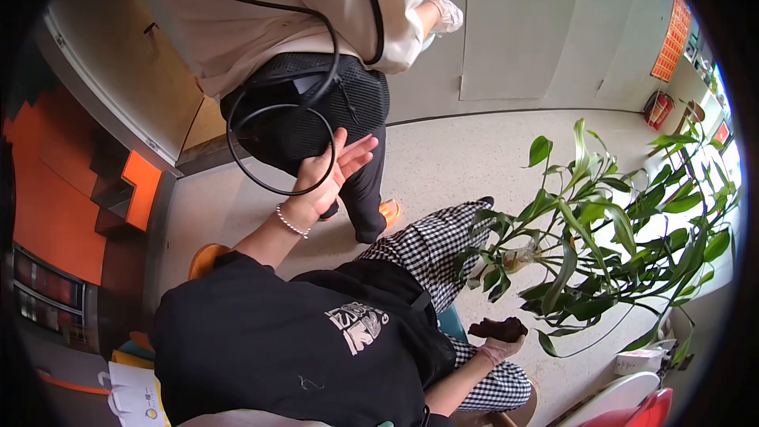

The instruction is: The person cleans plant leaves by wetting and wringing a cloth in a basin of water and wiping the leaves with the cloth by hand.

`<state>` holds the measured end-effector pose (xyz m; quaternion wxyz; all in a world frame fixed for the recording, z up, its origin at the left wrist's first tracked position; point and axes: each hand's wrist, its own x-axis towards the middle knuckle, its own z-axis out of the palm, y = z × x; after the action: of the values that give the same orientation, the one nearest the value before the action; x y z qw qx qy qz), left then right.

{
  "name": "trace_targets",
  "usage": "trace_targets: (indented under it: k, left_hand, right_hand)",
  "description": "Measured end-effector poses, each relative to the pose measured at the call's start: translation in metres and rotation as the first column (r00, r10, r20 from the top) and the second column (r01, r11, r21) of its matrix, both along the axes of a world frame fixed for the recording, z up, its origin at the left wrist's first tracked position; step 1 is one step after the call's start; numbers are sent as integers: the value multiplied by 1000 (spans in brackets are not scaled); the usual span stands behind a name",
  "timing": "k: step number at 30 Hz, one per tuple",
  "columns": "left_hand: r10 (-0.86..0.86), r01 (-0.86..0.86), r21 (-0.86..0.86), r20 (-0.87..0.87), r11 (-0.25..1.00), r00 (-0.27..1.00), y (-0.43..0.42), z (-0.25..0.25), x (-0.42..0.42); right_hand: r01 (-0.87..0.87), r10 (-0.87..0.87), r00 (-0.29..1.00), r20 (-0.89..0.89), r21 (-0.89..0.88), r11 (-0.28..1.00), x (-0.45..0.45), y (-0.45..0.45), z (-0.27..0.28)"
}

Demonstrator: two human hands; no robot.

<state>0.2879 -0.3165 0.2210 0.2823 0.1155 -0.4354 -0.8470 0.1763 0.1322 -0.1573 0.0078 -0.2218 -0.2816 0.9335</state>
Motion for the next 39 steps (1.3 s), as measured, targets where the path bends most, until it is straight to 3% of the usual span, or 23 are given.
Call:
trace_targets:
  k: [1, 6, 7, 10, 11, 12, 13, 15, 17, 18, 19, 20, 22, 24, 25, 27, 28, 29, 31, 32, 36, 38, 39]
  left_hand:
    - [51, -47, -90, 44, 995, 998, 1, -2, -3]
    - [170, -162, -368, -10, 916, 985, 0, -10, -18]
    - [213, -230, -240, -94, 943, 972, 5, -8, -22]
    - [212, -227, -275, -84, 934, 974, -6, -14, -20]
    - [62, 14, -568, 115, 823, 991, -14, -12, -9]
    - [-20, 286, -751, 342, 595, 939, -22, -9, 1]
    - [-74, 465, -757, 489, 459, 869, -15, 27, 19]
    - [-255, 407, -598, 325, 691, 911, -5, 59, 44]
    - [-78, 167, -673, 161, 721, 984, -5, 84, 59]
    - [129, -33, -881, 32, 472, 991, -14, 91, 58]
    - [285, -201, -969, -154, 142, 946, -28, 99, 51]
    - [319, -312, -945, -268, 96, 909, -35, 106, 42]
    - [340, -420, -906, -377, 59, 862, -44, 116, 24]
    - [262, -446, -894, -441, -40, 859, -49, 122, 12]
    - [229, -457, -887, -460, -70, 858, -51, 125, 6]
    - [322, -450, -812, -567, -371, 758, -61, 135, 6]
    - [363, -408, -835, -534, -370, 764, -68, 142, 5]
    - [322, -483, -848, -530, -220, 784, -78, 142, -4]
    - [353, -523, -827, -562, -206, 748, -90, 146, -12]
    - [356, -534, -820, -571, -207, 739, -100, 148, -18]
    - [409, -440, -891, -444, -109, 797, -99, 163, -24]
    - [382, -387, -921, -368, -29, 848, -101, 166, -25]
    - [382, -384, -923, -367, -36, 848, -101, 167, -25]
  right_hand:
    - [41, -44, 996, 82, 36, 999, 2, -7, 16]
    - [2, -17, 995, 99, 146, 989, 3, -16, 22]
    - [-34, 17, 995, 93, 190, 981, 4, -15, 19]
    - [-80, 67, 997, 48, 358, 930, 1, -10, -5]
    - [-93, 82, 996, 45, 409, 908, 1, -11, -3]
    - [-76, 61, 996, 62, 284, 956, 1, -12, -2]
    - [-64, 51, 997, 50, 289, 955, 1, -12, -1]
    - [-111, 86, 986, 143, 170, 979, 4, -11, 0]
    - [-113, 99, 991, 95, 158, 981, 2, -5, -17]
    - [-133, 121, 989, 84, 145, 981, 4, -3, -19]
    - [-154, 145, 987, 73, 133, 979, 4, 0, -20]
    - [-148, 139, 988, 70, 145, 978, 5, 2, -21]
    - [-266, 319, 947, -50, 437, 859, 7, 3, -20]
    - [-151, 141, 987, 78, 139, 979, 7, 2, -17]
    - [-136, 126, 989, 78, 142, 980, 6, 3, -17]
    - [-105, 93, 991, 95, 129, 986, 5, 7, -29]
    - [-187, 190, 981, -44, 70, 980, 5, 13, -40]
    - [-174, 177, 983, -40, 66, 983, 3, 19, -48]
    - [-275, 300, 939, -166, 158, 948, 0, 24, -63]
    - [-112, 98, 989, 107, 137, 984, 10, 2, -22]
    - [-64, 53, 989, 140, 75, 995, 11, -4, -12]
    - [-203, 267, 945, -187, 303, 931, 4, -1, -16]
    - [-202, 230, 973, -33, 370, 907, 17, -29, 39]
